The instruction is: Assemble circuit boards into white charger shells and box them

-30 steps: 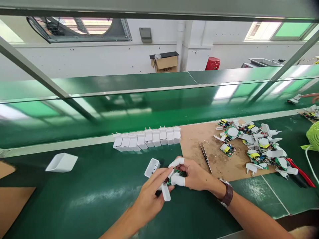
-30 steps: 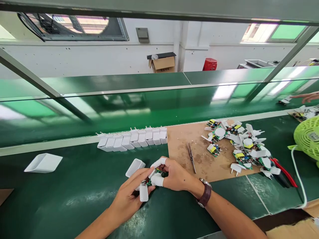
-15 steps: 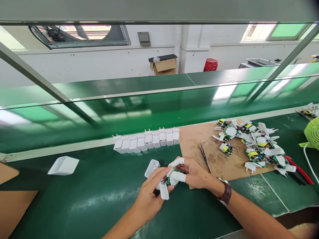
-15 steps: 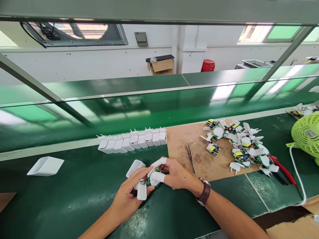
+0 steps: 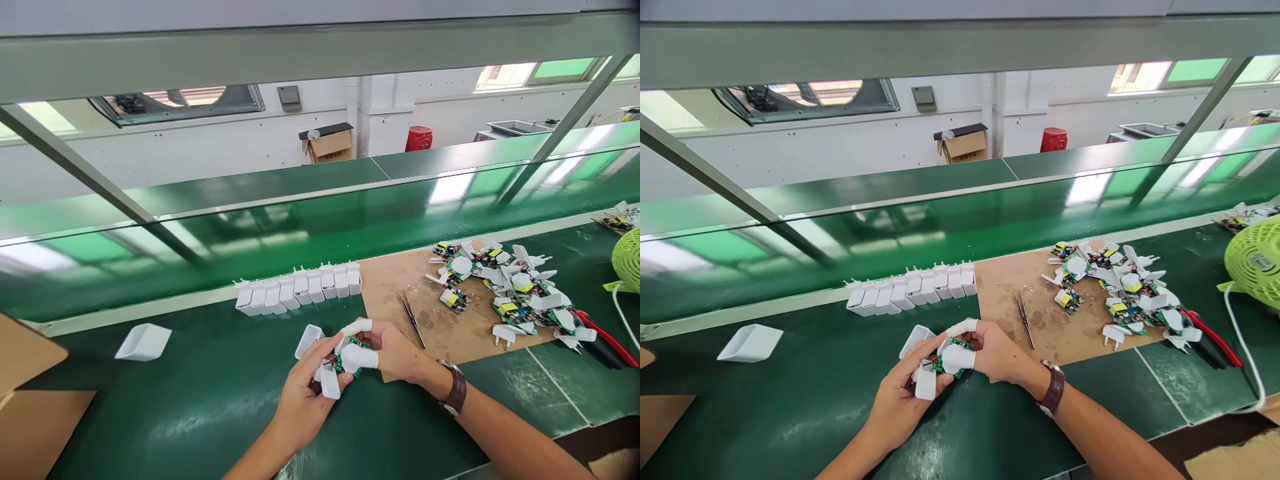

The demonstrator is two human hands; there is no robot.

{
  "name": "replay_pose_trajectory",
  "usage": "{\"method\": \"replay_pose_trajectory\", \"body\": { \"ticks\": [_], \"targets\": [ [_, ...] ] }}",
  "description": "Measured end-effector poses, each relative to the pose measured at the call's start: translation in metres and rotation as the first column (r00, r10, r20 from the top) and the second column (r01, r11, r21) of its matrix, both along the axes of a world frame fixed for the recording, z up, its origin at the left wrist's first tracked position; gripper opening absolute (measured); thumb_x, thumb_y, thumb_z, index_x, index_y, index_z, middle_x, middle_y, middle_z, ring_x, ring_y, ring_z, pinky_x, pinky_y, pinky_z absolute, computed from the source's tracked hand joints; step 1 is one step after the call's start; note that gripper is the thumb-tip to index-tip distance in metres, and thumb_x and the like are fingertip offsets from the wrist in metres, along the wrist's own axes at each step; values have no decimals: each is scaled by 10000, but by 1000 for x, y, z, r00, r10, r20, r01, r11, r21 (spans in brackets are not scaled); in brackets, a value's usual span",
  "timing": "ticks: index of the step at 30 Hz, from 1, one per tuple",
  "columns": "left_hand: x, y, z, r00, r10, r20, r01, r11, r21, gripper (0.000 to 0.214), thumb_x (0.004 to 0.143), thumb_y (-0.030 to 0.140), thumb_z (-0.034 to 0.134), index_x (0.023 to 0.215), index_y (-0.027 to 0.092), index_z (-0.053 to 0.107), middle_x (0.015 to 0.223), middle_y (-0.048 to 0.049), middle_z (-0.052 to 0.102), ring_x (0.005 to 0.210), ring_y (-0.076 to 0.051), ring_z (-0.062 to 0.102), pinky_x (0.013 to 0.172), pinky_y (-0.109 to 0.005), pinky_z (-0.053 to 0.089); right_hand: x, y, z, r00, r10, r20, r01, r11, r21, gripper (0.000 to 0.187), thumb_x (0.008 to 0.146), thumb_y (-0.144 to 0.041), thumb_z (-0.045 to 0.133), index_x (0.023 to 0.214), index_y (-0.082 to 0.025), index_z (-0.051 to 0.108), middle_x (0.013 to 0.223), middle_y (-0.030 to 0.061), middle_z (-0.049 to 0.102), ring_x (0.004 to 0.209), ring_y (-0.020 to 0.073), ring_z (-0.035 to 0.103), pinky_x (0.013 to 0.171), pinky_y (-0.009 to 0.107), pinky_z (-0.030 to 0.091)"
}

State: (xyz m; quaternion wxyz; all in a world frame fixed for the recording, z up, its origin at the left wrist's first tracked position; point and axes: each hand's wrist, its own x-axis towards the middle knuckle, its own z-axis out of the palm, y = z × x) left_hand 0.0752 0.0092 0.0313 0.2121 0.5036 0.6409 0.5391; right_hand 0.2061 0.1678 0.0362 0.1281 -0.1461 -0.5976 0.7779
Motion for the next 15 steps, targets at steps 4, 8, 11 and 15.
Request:
{"method": "replay_pose_trajectory", "body": {
  "ticks": [4, 8, 11, 15],
  "targets": [
    [4, -2, -8, 1000, -11, -11, 11, 1000, 9, 598, 926, 244, 730, 1481, 350, 536, 1266, -71, 718, 960, -182, 757, 768, -250, 649, 1, -1, 1, 997, -51, -58, 59, 989, 136, 345, 744, -392, 900, 984, -211, 731, 945, 10, 648, 877, 178, 659, 857, 339, 550],
    [3, -4, -5, 953, 73, -295, -31, 989, 146, 740, 915, 214, 747, 1567, 299, 409, 1408, -129, 638, 1148, -249, 716, 884, -333, 661, 5, 11, 11, 982, -141, -127, 162, 971, 176, 369, 760, -436, 874, 1008, -212, 716, 922, 27, 677, 819, 177, 658, 811, 350, 563],
    [0, -4, 5, 828, 195, -526, -27, 951, 309, 731, 879, 154, 775, 1535, 234, 464, 1345, -142, 654, 1218, -288, 663, 1013, -417, 614, 12, 19, 19, 958, -260, -124, 288, 857, 427, 320, 830, -444, 813, 1034, -215, 723, 951, 45, 678, 781, 170, 621, 754, 333, 547],
    [-7, -3, 15, 774, 294, -561, -70, 920, 386, 661, 879, 105, 745, 1480, 247, 510, 1298, -126, 631, 1176, -288, 645, 965, -426, 610, 19, 17, 21, 972, -229, -60, 190, 601, 777, 337, 864, -442, 780, 1112, -221, 725, 1017, 70, 657, 868, 211, 616, 809, 370, 544]
  ]
}}
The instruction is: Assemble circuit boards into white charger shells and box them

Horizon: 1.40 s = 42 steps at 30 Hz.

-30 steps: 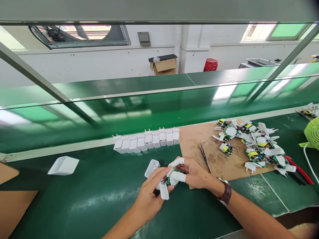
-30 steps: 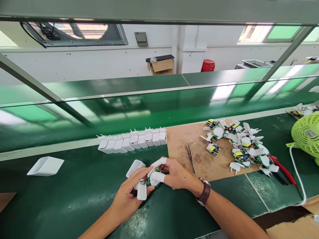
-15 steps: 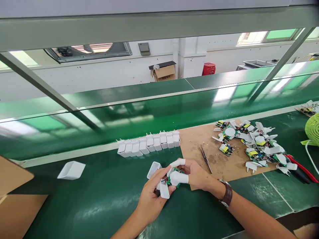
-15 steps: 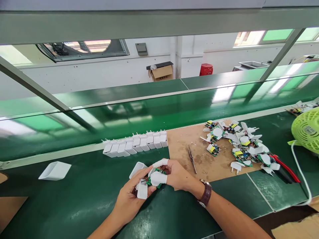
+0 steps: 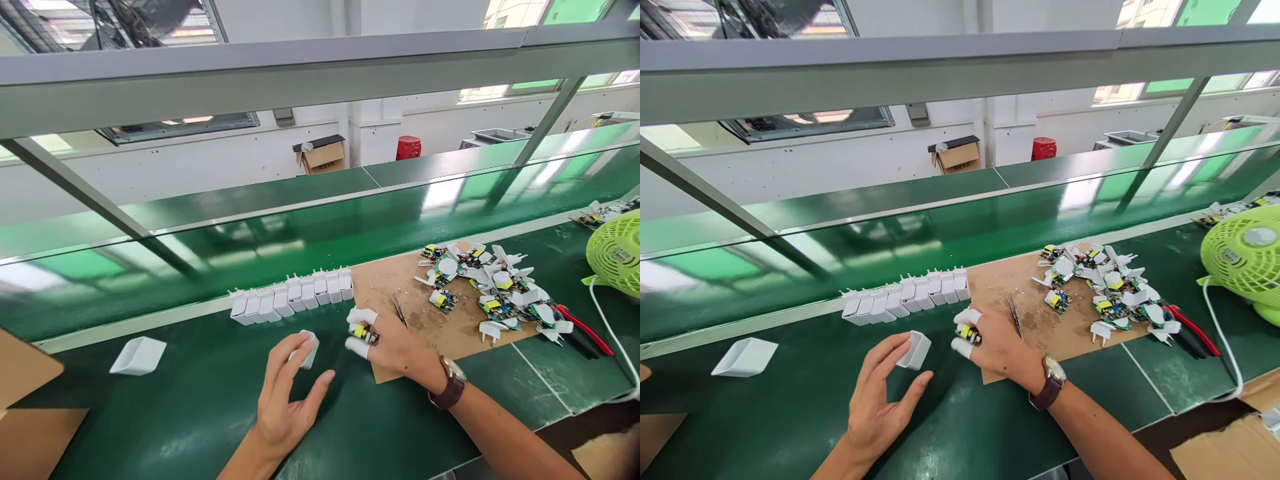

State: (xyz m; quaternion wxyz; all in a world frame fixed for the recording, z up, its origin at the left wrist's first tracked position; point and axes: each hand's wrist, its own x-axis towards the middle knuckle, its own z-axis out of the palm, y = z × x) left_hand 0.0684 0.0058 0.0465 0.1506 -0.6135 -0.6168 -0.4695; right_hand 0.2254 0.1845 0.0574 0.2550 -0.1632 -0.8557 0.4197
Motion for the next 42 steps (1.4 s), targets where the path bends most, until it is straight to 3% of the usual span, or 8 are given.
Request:
{"method": "replay_pose_trajectory", "body": {
  "ticks": [6, 12, 17, 21, 27, 30, 35, 42],
  "targets": [
    [-24, 5, -4, 993, 117, -3, -117, 993, -4, 527, 910, 150, 720, 1400, 250, 555, 1273, -112, 627, 1167, -278, 633, 1017, -460, 552, 7, 7, 11, 987, 157, -27, -158, 987, -33, 257, 988, -268, 608, 1232, -248, 688, 1102, 61, 700, 1009, 211, 656, 939, 364, 541],
    [-45, 10, -20, 977, 87, 196, -17, 942, -334, 557, 927, 424, 708, 1426, 250, 533, 1368, -126, 631, 1223, -296, 633, 1042, -491, 551, 10, 23, -4, 959, 210, 191, -262, 913, 312, 727, 827, 52, 437, 1508, -195, 500, 1490, 138, 551, 1389, 277, 486, 1168, 500, 399],
    [-48, 12, -12, 945, 77, 317, 109, 841, -529, 603, 892, 508, 716, 1410, 237, 571, 1422, -137, 632, 1292, -308, 628, 1113, -516, 509, 11, 14, -5, 905, 181, 384, -331, 868, 370, 457, 888, -247, 734, 1324, -153, 632, 1148, 139, 686, 1083, 325, 626, 985, 506, 493],
    [-56, 10, -2, 942, 24, 335, 196, 771, -606, 627, 846, 521, 774, 1383, 242, 612, 1398, -131, 658, 1277, -312, 645, 1121, -508, 508, 10, 13, -2, 938, 127, 322, -254, 885, 391, 356, 943, -189, 639, 1299, -181, 642, 1156, 125, 672, 1068, 297, 613, 966, 467, 492],
    [-59, 9, -9, 920, -8, 392, 255, 772, -582, 773, 831, 505, 801, 1495, 238, 510, 1340, -132, 702, 1193, -296, 693, 1068, -482, 548, 7, 14, -21, 936, 202, 287, -311, 857, 410, 565, 884, -57, 577, 1436, -164, 519, 1296, 156, 598, 1163, 297, 566, 989, 471, 501],
    [-60, 7, -17, 899, 11, 438, 264, 784, -561, 809, 835, 509, 795, 1524, 235, 469, 1322, -127, 710, 1129, -279, 718, 1019, -453, 578, 11, 12, -16, 934, 232, 270, -325, 867, 378, 488, 886, -82, 625, 1355, -208, 576, 1178, 114, 598, 1054, 269, 578, 930, 444, 515],
    [-65, 1, -22, 890, 0, 456, 282, 786, -550, 857, 807, 511, 822, 1539, 261, 453, 1337, -125, 692, 1142, -291, 710, 1004, -444, 583, 17, 14, -4, 862, 392, 320, -466, 862, 199, 759, 820, -120, 737, 1507, -224, 431, 1450, 138, 485, 1346, 296, 483, 1109, 448, 457],
    [-68, -2, -27, 909, -41, 415, 285, 787, -547, 876, 833, 496, 814, 1577, 291, 400, 1350, -106, 663, 1190, -294, 675, 1017, -429, 575, 8, 3, -2, 865, 238, 442, -393, 869, 301, 599, 876, -146, 699, 1443, -246, 535, 1140, 103, 620, 1020, 289, 618, 911, 467, 552]
  ]
}}
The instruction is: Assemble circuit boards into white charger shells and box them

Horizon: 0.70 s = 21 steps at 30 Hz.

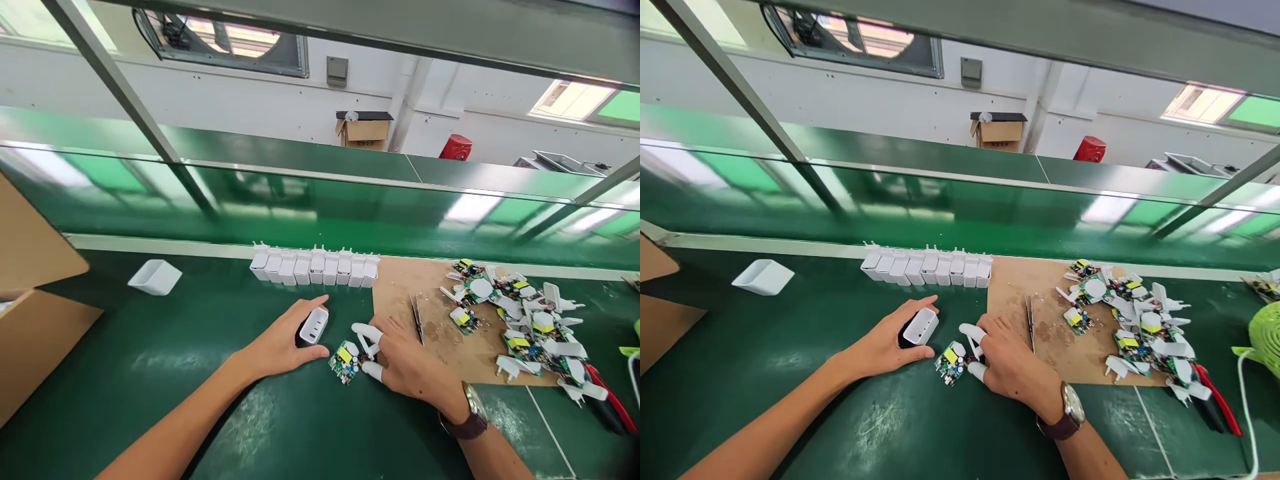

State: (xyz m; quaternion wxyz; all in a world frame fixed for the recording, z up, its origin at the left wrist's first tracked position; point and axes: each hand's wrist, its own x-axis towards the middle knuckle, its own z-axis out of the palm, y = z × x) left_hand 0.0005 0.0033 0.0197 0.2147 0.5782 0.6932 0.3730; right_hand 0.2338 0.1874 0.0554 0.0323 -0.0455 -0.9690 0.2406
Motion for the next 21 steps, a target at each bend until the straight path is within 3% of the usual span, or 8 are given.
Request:
{"method": "replay_pose_trajectory", "body": {
  "ticks": [3, 5, 8, 11, 15, 21],
  "targets": [
    [-1, -2, -2, 1000, -12, 7, 13, 1000, -15, 914, 831, 476, 821, 1600, 307, 357, 1372, -107, 643, 1192, -290, 669, 1012, -419, 578, -4, -2, 2, 999, 38, -13, -39, 998, -41, 642, 854, -136, 702, 1455, -250, 505, 1418, 140, 546, 1296, 338, 519, 1073, 532, 500],
    [-2, -3, -3, 1000, -19, 15, 20, 1000, -13, 925, 831, 446, 825, 1607, 314, 342, 1383, -112, 632, 1187, -286, 668, 1011, -417, 577, -7, -3, 1, 994, 112, -14, -112, 990, -81, 674, 861, -80, 626, 1492, -246, 457, 1491, 129, 525, 1422, 331, 423, 1168, 550, 431],
    [-4, -6, 0, 999, -32, 25, 32, 999, 12, 903, 846, 377, 810, 1610, 320, 332, 1385, -119, 625, 1158, -275, 674, 988, -410, 585, -11, -6, -2, 985, 168, -46, -172, 978, -115, 633, 864, -61, 588, 1460, -248, 488, 1324, 109, 637, 1342, 320, 499, 1199, 584, 393],
    [-8, -9, 6, 996, -67, 52, 64, 997, 46, 912, 843, 314, 797, 1616, 302, 312, 1435, -145, 590, 1217, -288, 646, 1013, -427, 573, -12, -8, -4, 985, 127, -120, -143, 980, -140, 597, 868, -104, 616, 1432, -267, 510, 1212, 104, 647, 1184, 307, 594, 1101, 550, 503],
    [-10, -9, 10, 990, -90, 111, 85, 995, 53, 921, 827, 219, 747, 1617, 270, 275, 1499, -156, 544, 1297, -299, 607, 1091, -470, 528, -8, -6, -6, 976, -33, -217, -11, 981, -195, 607, 949, -158, 568, 1515, -296, 398, 1350, 136, 581, 1142, 272, 651, 929, 417, 613],
    [2, -5, 2, 998, -24, 66, 15, 990, 137, 860, 873, 217, 735, 1598, 299, 279, 1377, -103, 634, 1230, -252, 644, 1089, -444, 531, -10, -11, -8, 897, -100, -431, 37, 988, -151, 664, 981, -169, 578, 1568, -326, 310, 1394, 128, 592, 1238, 283, 632, 1024, 450, 581]
  ]
}}
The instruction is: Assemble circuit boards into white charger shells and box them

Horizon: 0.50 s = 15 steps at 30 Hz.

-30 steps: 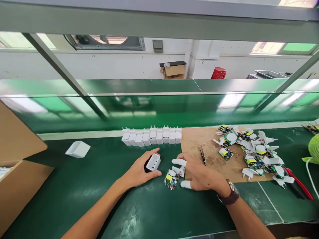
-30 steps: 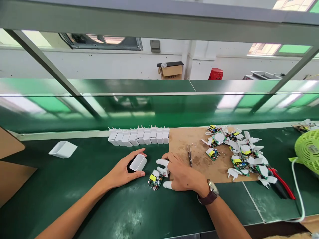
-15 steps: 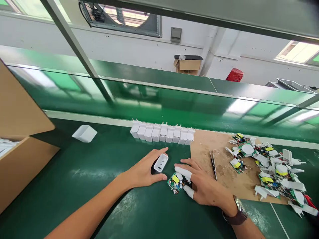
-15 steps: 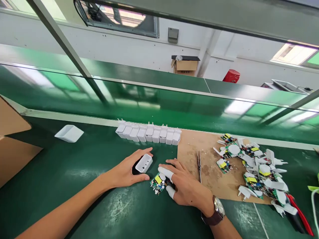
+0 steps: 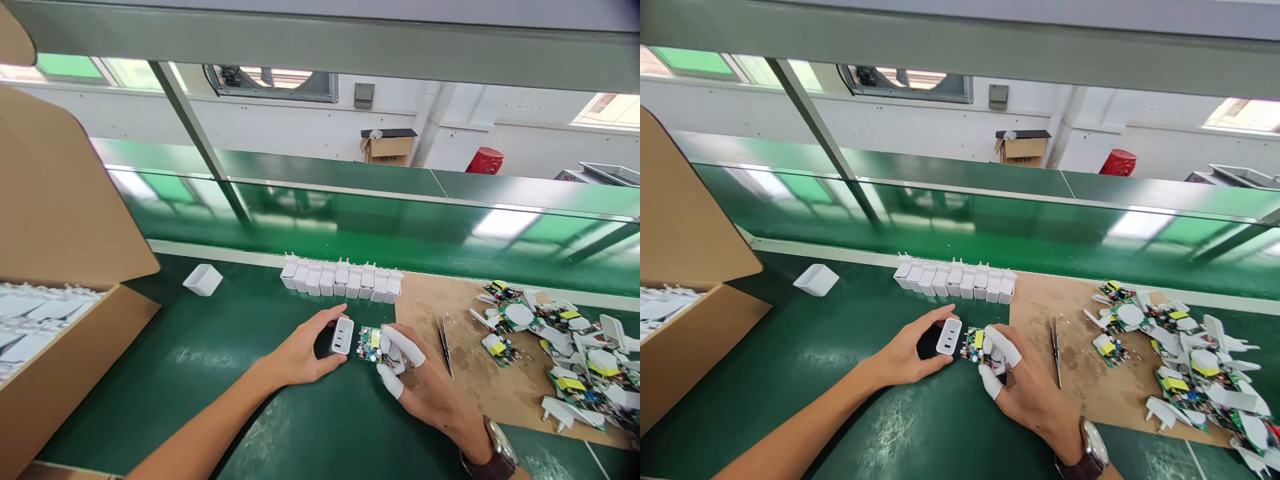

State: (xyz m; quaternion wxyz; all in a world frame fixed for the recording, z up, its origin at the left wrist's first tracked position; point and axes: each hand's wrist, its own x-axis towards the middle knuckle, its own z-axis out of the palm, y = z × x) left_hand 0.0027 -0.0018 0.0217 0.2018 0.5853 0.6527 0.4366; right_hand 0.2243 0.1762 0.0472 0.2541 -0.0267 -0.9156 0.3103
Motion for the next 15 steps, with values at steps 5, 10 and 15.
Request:
{"method": "replay_pose_trajectory", "body": {
  "ticks": [5, 10, 15],
  "targets": [
    [14, 2, -1, 988, 17, -153, 7, 988, 154, 842, 916, 178, 712, 1611, 307, 256, 1373, -117, 635, 1243, -257, 612, 1044, -447, 557, -4, -12, 2, 997, -28, -76, 36, 993, 113, 688, 957, -99, 550, 1578, -289, 325, 1343, 138, 633, 1219, 300, 638, 1029, 499, 582],
    [20, 4, -2, 970, 20, -241, 35, 975, 219, 824, 924, 115, 675, 1622, 264, 263, 1380, -138, 648, 1272, -267, 575, 1032, -447, 569, -3, -16, 3, 995, -19, -101, 39, 978, 206, 672, 932, -65, 513, 1573, -176, 346, 1317, 162, 645, 1219, 312, 630, 1056, 544, 577],
    [21, 4, -5, 963, 35, -268, 23, 977, 210, 829, 917, 107, 668, 1628, 240, 261, 1398, -141, 646, 1301, -270, 555, 1061, -458, 558, -3, -18, 5, 994, -52, -100, 75, 967, 242, 678, 912, -69, 508, 1567, -143, 348, 1276, 163, 659, 1164, 310, 653, 1070, 553, 571]
  ]
}}
